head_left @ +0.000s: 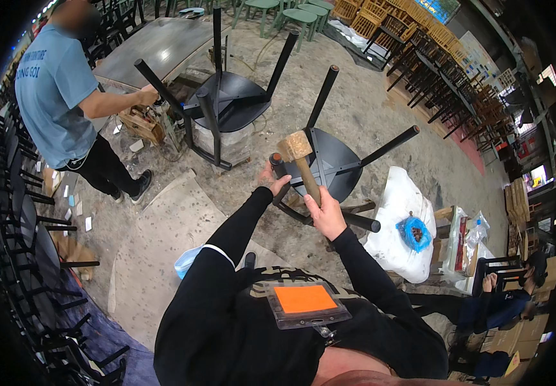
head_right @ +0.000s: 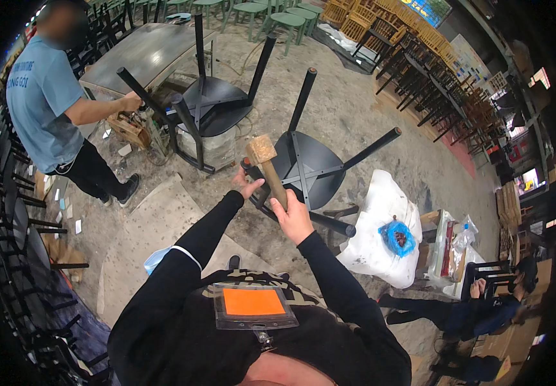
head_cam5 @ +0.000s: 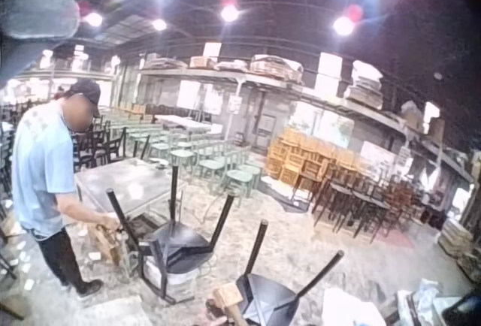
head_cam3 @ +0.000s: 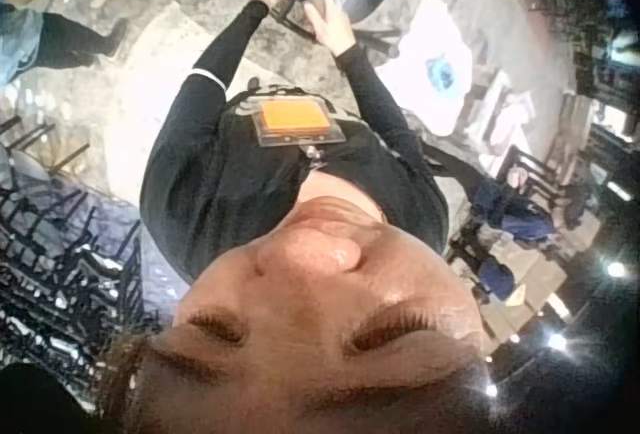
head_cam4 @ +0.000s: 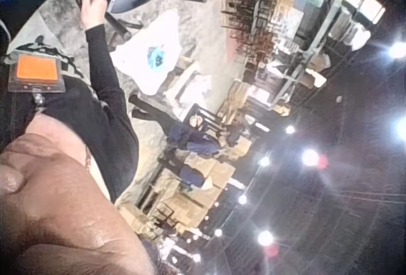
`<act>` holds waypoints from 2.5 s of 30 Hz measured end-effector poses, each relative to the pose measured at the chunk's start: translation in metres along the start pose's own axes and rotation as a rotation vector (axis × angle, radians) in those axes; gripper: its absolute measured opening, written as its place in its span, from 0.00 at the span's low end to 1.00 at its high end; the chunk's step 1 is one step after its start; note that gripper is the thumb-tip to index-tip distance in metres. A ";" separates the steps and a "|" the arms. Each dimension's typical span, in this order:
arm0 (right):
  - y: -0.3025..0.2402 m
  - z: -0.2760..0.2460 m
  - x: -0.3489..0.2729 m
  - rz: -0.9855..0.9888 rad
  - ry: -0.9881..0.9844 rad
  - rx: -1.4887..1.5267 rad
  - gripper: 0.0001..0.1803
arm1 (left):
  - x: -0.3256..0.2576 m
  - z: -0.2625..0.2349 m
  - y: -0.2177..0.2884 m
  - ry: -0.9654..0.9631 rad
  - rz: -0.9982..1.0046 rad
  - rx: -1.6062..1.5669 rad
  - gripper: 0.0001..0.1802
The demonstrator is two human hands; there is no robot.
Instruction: The person assembles black chairs by inserting legs into the seat base and tapping them with a wooden mallet. They repeatedly pick up chairs, position them, insert legs, and secure them with the mallet, then place the completed chairs upright.
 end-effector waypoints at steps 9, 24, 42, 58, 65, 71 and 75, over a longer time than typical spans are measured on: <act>0.005 0.026 0.002 0.234 -0.186 0.328 0.14 | 0.009 -0.001 -0.005 0.038 -0.060 0.076 0.33; 0.030 0.042 -0.015 0.623 -0.352 0.994 0.17 | 0.010 0.008 -0.011 -0.024 -0.133 0.109 0.29; 0.032 0.055 -0.020 0.616 -0.390 0.847 0.16 | 0.012 0.006 -0.010 -0.009 -0.133 0.106 0.30; -0.020 0.009 -0.002 -0.057 -0.057 -0.314 0.17 | 0.011 0.010 -0.010 -0.019 -0.195 -0.059 0.35; -0.168 -0.080 -0.011 -0.297 0.140 0.186 0.09 | 0.006 0.008 -0.004 0.009 -0.193 0.063 0.29; -0.312 -0.151 -0.084 -1.397 0.026 0.717 0.28 | 0.013 -0.013 -0.025 0.112 -0.124 0.066 0.29; -0.006 -0.015 -0.003 -0.027 0.062 -0.288 0.14 | 0.010 0.028 -0.007 -0.036 -0.223 0.005 0.29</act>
Point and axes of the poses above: each hand's wrist, its own x-axis towards the middle knuckle, its own z-axis out of the palm, y = z × x, the point moved 10 cm from there along x, towards the middle knuckle, and after that the axes turned 3 degrees about -y, right-handed, at the moved point
